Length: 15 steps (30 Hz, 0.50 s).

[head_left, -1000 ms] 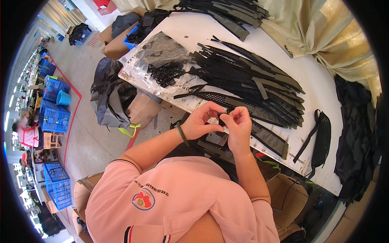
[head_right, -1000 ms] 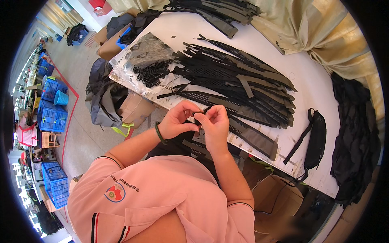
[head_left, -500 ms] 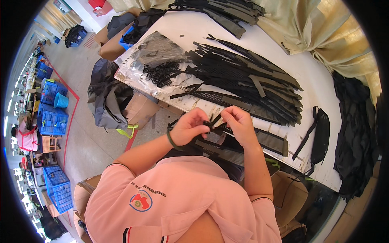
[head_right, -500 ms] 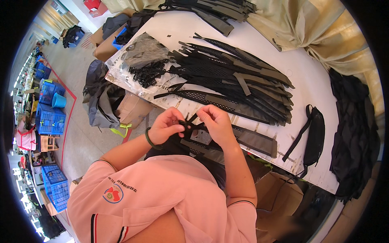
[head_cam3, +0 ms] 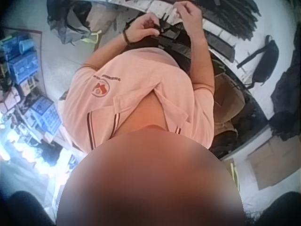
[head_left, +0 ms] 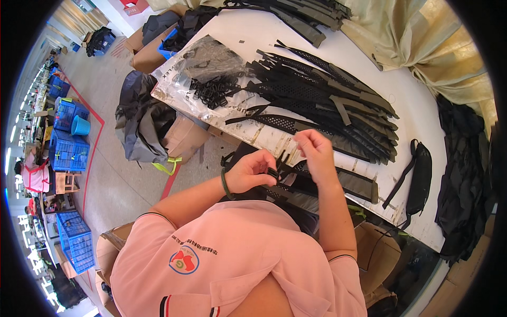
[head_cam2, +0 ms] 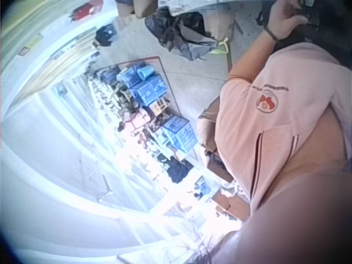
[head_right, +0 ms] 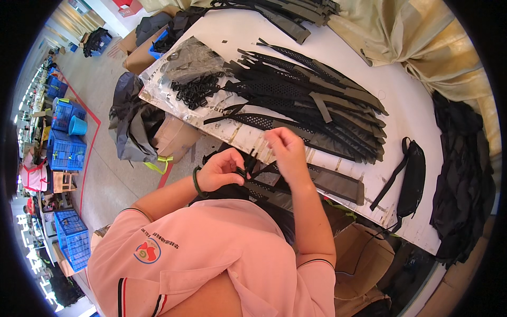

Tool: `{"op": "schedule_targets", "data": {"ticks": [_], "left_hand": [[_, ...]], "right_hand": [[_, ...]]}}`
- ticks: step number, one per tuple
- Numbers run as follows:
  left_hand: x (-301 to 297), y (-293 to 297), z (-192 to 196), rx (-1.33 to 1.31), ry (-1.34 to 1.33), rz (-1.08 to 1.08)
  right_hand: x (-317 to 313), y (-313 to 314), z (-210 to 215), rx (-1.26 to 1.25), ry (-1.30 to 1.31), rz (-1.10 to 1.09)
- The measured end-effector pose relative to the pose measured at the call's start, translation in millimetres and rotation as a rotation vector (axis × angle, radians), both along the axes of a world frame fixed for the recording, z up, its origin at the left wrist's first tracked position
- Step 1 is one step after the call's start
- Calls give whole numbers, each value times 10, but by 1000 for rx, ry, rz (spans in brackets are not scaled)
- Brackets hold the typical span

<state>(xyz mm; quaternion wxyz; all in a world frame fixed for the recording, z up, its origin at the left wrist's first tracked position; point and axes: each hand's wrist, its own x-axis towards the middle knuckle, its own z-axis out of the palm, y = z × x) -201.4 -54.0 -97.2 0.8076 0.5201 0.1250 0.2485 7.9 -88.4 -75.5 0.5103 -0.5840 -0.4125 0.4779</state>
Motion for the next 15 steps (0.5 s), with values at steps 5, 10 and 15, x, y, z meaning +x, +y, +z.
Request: {"op": "schedule_targets", "data": {"ticks": [5, 10, 15], "left_hand": [[-492, -38, -343, -598, 224, 361], [-1057, 57, -824, -316, 900, 468], [-820, 407, -455, 648, 907, 722]], "right_hand": [[593, -211, -403, 245, -1351, -144], [605, -590, -365, -7, -1307, 8], [502, -688, -302, -170, -1342, 60]]}}
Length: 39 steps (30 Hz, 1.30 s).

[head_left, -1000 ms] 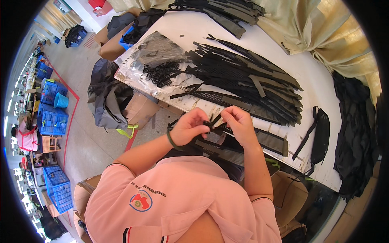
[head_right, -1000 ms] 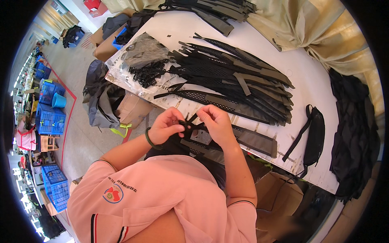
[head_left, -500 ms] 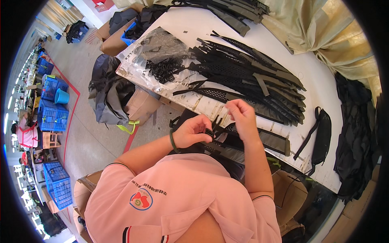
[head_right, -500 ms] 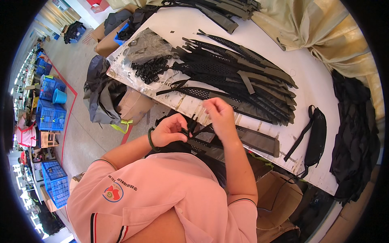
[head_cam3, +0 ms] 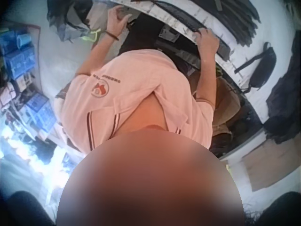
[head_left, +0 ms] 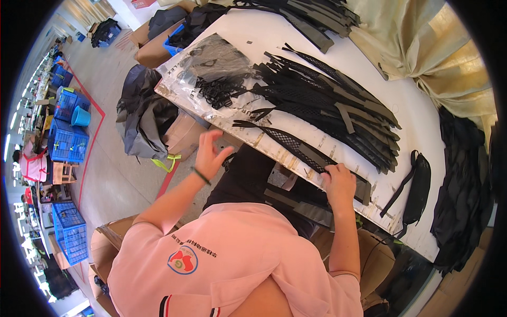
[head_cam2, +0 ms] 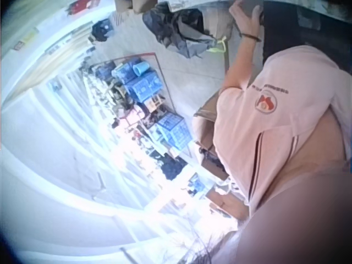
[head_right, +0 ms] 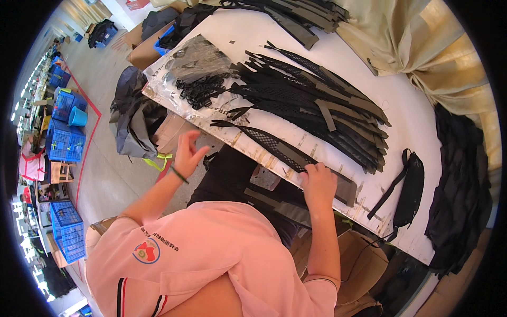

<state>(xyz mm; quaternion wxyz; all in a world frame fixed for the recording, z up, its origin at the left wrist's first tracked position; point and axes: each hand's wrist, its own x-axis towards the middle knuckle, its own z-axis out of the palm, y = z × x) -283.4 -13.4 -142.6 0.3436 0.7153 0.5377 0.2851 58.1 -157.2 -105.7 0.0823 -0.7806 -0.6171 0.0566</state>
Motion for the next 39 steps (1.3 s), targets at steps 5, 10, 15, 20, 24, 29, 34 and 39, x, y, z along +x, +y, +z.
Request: {"op": "schedule_targets", "data": {"ticks": [5, 10, 15, 20, 24, 29, 34, 39], "left_hand": [[287, 566, 96, 360, 124, -325], [414, 631, -6, 311, 221, -465], [442, 537, 204, -306, -181, -380], [140, 1204, 415, 246, 144, -266], [75, 1588, 301, 334, 506, -226], [162, 1805, 193, 99, 634, -212], [143, 2005, 174, -36, 556, -283], [204, 1948, 283, -32, 688, -339]], "right_hand": [[-37, 332, 111, 76, -57, 5], [-820, 956, 19, 438, 260, 351], [-1138, 1222, -308, 444, 405, 510], [-1117, 1198, -511, 380, 548, 495], [-1154, 1187, -379, 376, 513, 538], [-1110, 1190, -429, 375, 641, 461], [-1019, 1276, -465, 284, 666, 376], [-1107, 1234, -236, 231, 574, 361]]}}
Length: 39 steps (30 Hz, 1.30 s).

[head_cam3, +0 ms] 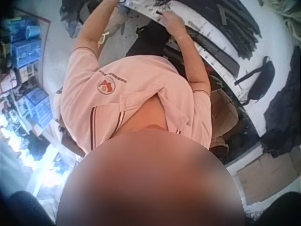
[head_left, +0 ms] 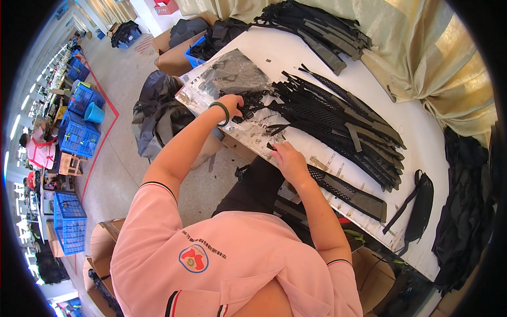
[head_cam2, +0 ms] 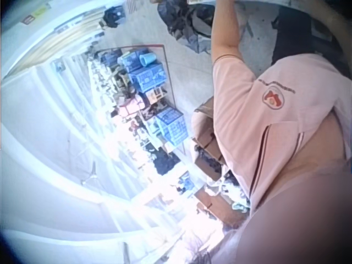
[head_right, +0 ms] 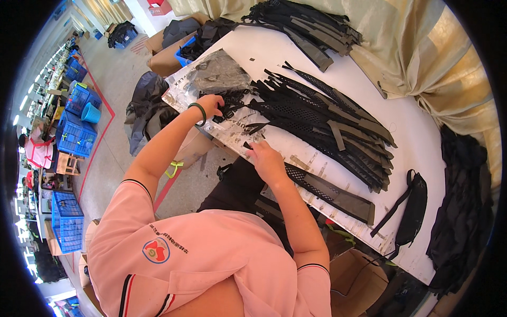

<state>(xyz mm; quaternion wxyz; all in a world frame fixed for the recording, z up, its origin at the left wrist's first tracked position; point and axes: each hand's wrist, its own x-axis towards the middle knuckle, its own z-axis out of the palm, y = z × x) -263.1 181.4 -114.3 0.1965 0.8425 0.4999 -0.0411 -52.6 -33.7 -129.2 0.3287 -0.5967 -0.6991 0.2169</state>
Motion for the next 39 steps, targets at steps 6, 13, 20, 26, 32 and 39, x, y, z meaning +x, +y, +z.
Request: {"op": "schedule_targets", "data": {"ticks": [6, 13, 20, 26, 32, 39], "left_hand": [[-1, 15, -30, 19, -13, 9], [26, 152, -33, -46, 110, -1], [32, 397, -238, -105, 300, 44], [20, 505, -289, -117, 322, 9], [34, 485, -276, -78, 357, -14], [237, 361, -22, -144, 471, 6]], "right_hand": [[-11, -37, -52, 8, -106, 61], [59, 7, 52, -71, 241, 11], [66, -18, 91, -265, 494, -13], [118, -36, 52, -334, 686, -21], [147, -80, 93, -301, 686, -5], [178, -139, 98, -247, 538, 2]]}}
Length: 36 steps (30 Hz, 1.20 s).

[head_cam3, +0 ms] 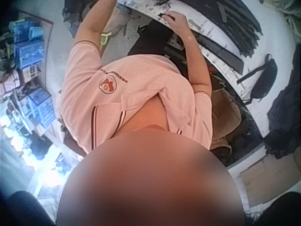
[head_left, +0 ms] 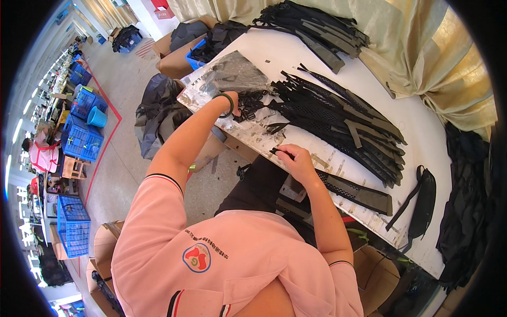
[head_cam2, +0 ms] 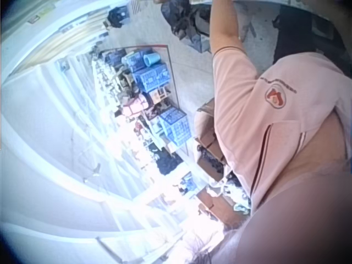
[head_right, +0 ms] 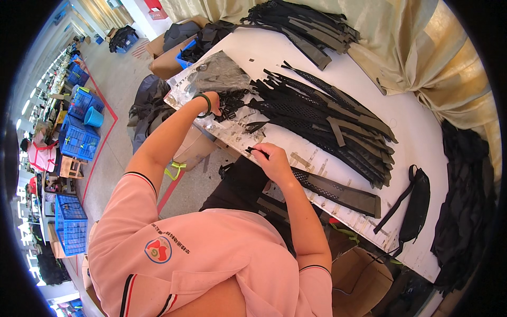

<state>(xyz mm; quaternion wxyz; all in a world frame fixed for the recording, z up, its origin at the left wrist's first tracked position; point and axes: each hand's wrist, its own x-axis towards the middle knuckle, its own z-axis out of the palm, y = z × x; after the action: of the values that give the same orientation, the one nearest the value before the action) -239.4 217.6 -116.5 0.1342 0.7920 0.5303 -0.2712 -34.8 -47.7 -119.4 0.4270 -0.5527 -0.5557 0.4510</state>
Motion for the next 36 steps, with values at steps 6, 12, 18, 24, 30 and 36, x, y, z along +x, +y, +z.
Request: {"op": "schedule_targets", "data": {"ticks": [6, 12, 18, 24, 30, 36], "left_hand": [[-266, 251, -343, -34, -27, -56], [-253, -175, 158, 177, -647, -30], [110, -1309, 475, -818, -1654, 652], [446, -1927, 214, -1328, -1870, 855], [511, -1988, 106, -1562, -1847, 863], [564, -2060, 141, -1617, -1766, 903]], "right_hand": [[-56, 38, -12, 130, -128, -18], [22, -4, -70, 44, 13, -114], [146, -50, 97, -24, 312, -144], [162, -98, 198, 12, 459, -94], [202, -171, 222, -24, 507, -12], [225, -177, 220, -10, 585, 8]]}}
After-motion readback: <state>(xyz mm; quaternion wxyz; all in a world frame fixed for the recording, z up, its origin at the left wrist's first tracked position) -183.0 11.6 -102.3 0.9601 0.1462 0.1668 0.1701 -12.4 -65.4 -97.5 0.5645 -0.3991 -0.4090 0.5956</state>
